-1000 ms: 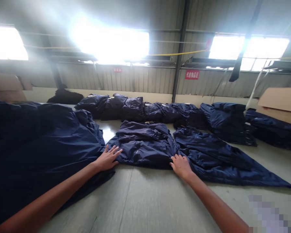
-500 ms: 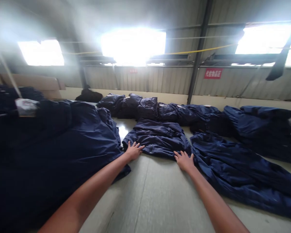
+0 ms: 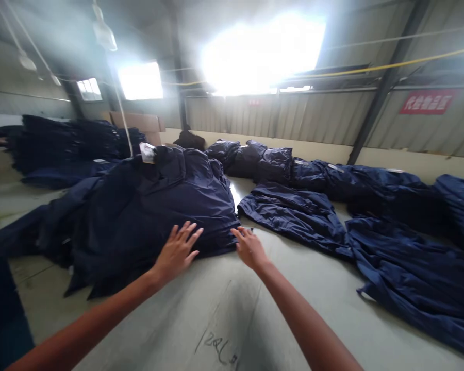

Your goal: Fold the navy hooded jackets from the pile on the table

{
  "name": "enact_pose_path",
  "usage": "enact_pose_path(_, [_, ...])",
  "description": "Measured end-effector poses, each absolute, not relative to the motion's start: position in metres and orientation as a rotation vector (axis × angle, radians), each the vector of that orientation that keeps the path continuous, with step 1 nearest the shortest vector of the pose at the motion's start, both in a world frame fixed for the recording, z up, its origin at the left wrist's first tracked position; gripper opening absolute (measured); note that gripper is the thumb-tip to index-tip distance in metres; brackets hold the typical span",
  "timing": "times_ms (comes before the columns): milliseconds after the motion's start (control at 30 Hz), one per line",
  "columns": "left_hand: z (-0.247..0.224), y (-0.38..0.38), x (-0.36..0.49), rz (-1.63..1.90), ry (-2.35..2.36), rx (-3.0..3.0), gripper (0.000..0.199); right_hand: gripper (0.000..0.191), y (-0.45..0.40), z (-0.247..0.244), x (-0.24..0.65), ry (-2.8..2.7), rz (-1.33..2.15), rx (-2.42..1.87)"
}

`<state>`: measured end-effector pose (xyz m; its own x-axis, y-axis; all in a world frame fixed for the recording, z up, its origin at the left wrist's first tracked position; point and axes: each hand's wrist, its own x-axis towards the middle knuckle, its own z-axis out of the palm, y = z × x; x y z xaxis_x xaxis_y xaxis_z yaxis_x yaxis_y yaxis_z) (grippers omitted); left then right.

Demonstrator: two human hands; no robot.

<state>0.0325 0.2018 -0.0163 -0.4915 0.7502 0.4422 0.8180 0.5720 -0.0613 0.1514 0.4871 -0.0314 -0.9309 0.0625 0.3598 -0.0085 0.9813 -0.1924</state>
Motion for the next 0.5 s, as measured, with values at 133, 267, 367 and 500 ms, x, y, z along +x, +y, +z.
enact_pose_path(133, [-0.024,0.081,0.011,-0.056,-2.480,-0.977,0.065,0.068,0.421,-0.020,0.110,-2.811,0.213,0.078])
enact_pose_path(267, [-0.033,0.026,-0.001,0.000,-2.533,-0.876,0.059,0.061,0.405,-0.017,0.080,-2.843,0.187,-0.102])
enact_pose_path(367, [-0.034,0.017,0.000,-0.051,-2.574,-0.921,0.057,0.049,0.407,-0.018,0.069,-2.846,0.161,-0.129])
enact_pose_path(500, [-0.029,0.015,0.007,-0.117,-2.609,-0.974,0.057,0.025,0.410,-0.017,0.069,-2.881,0.086,-0.058])
